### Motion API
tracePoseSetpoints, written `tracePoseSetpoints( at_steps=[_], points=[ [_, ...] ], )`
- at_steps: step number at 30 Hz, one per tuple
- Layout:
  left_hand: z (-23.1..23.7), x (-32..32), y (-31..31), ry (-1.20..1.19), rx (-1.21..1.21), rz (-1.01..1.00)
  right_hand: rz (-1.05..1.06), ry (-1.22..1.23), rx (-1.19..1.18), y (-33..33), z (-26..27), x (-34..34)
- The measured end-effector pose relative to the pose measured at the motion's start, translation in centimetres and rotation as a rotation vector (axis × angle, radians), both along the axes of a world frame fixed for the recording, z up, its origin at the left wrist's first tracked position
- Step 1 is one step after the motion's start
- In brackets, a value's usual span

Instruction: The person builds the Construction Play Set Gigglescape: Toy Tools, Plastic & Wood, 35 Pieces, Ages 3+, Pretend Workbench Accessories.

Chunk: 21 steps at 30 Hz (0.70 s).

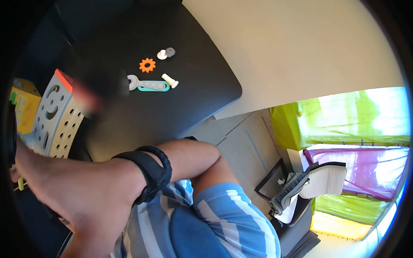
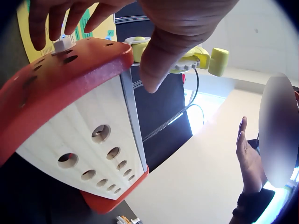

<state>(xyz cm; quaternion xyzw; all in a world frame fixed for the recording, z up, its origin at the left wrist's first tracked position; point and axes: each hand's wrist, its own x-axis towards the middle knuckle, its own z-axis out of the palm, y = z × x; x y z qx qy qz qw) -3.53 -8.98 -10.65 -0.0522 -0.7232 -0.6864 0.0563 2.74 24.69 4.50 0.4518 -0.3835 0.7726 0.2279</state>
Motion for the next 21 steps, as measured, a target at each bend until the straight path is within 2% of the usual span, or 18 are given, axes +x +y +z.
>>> tracePoseSetpoints(
  at_steps=[3, 4, 5, 9, 11, 13, 17, 21],
  points=[
    [-1.1, -1.9, -2.0, -0.011, -0.018, 0.008, -0.073, -0.094, 0.082, 1.7, -0.8, -0.2],
    [-0.6, -2.2, -1.9, 0.000, -0.115, -0.012, -0.143, -0.168, 0.149, 3.0, -1.4, 0.0],
    [-1.6, -2.4, -2.0, 0.084, -0.058, -0.034, -0.211, -0.238, 0.246, 4.1, -2.1, 0.1],
    [-0.8, -2.0, -0.2, 0.020, -0.079, -0.015, -0.461, -0.415, 0.771, 9.7, -5.1, 0.7],
    [-1.1, -1.6, -0.6, -0.044, -0.042, -0.079, -0.648, -0.546, 0.977, 12.3, -6.6, 1.0],
    [-0.9, -1.0, 0.4, -0.050, -0.015, -0.063, -0.900, -0.574, 1.093, 15.9, -9.4, 0.8],
    [-1.2, 0.0, 1.6, -0.098, 0.024, -0.008, -1.112, -0.934, 1.087, 22.6, -12.5, 0.1],
    [-0.2, 1.5, 3.8, -0.081, -0.002, 0.083, -1.173, -1.007, 1.055, 27.6, -15.5, -2.1]
  ],
)
